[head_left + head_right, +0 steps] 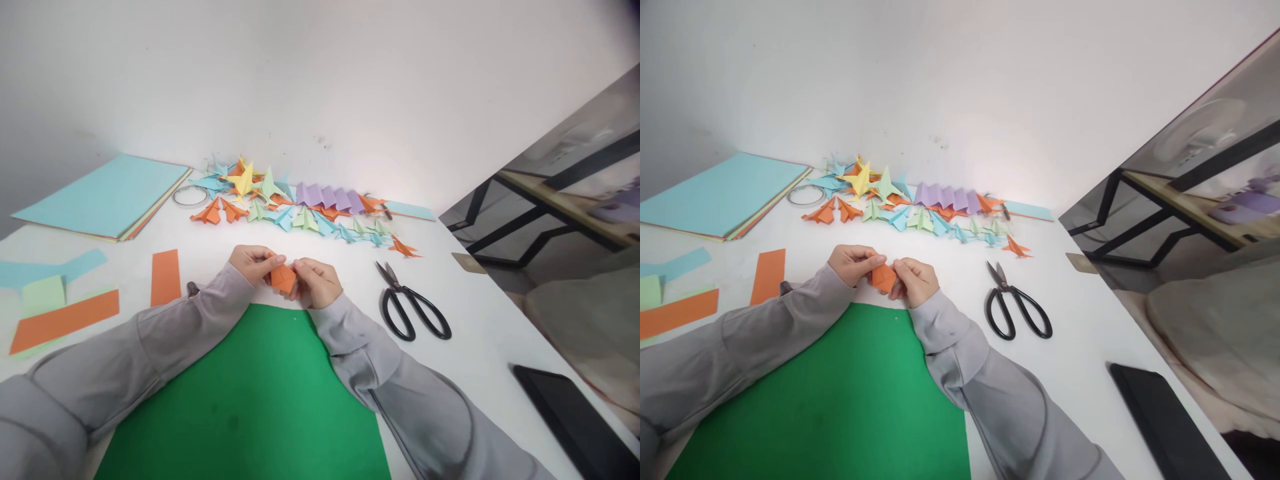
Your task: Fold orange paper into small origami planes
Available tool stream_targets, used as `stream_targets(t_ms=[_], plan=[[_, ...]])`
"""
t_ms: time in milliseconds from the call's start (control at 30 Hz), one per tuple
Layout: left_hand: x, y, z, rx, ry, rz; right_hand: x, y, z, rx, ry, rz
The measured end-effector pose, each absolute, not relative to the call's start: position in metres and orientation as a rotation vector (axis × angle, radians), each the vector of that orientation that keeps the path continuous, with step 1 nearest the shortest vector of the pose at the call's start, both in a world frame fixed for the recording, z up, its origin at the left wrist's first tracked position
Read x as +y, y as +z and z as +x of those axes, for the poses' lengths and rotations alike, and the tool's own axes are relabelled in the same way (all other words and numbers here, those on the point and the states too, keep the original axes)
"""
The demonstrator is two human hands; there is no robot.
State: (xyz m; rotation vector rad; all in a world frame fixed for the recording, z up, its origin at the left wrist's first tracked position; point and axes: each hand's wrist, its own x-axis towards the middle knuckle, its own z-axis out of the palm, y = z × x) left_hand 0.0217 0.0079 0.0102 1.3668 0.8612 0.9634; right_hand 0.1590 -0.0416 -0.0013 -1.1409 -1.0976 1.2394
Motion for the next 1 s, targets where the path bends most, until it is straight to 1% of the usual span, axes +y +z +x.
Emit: stream_targets(t_ms=[133, 333, 567, 833, 1000], plan=[[0.005, 0.012, 0.022, 0.865, 0.996, 1.377, -0.042, 0.0, 0.159, -1.129, 1.277, -1.136], [0.004, 0.013, 0.022, 0.87, 0.989, 1.435, -0.047, 0.004, 0.153, -1.214, 1.155, -1.134], [0.003, 0.015, 0.022, 0.836, 0.971, 1.444, -0.052, 0.008, 0.152, -1.218, 1.142, -1.228], [0.008, 0.016, 0.019, 0.824, 0.903, 1.256, -0.049, 0.008, 0.15, -1.169, 1.147, -1.15], [0.006, 0.018, 0.021, 0.834, 0.933, 1.196, -0.04, 0.005, 0.152, -0.964, 1.124, -1.161]])
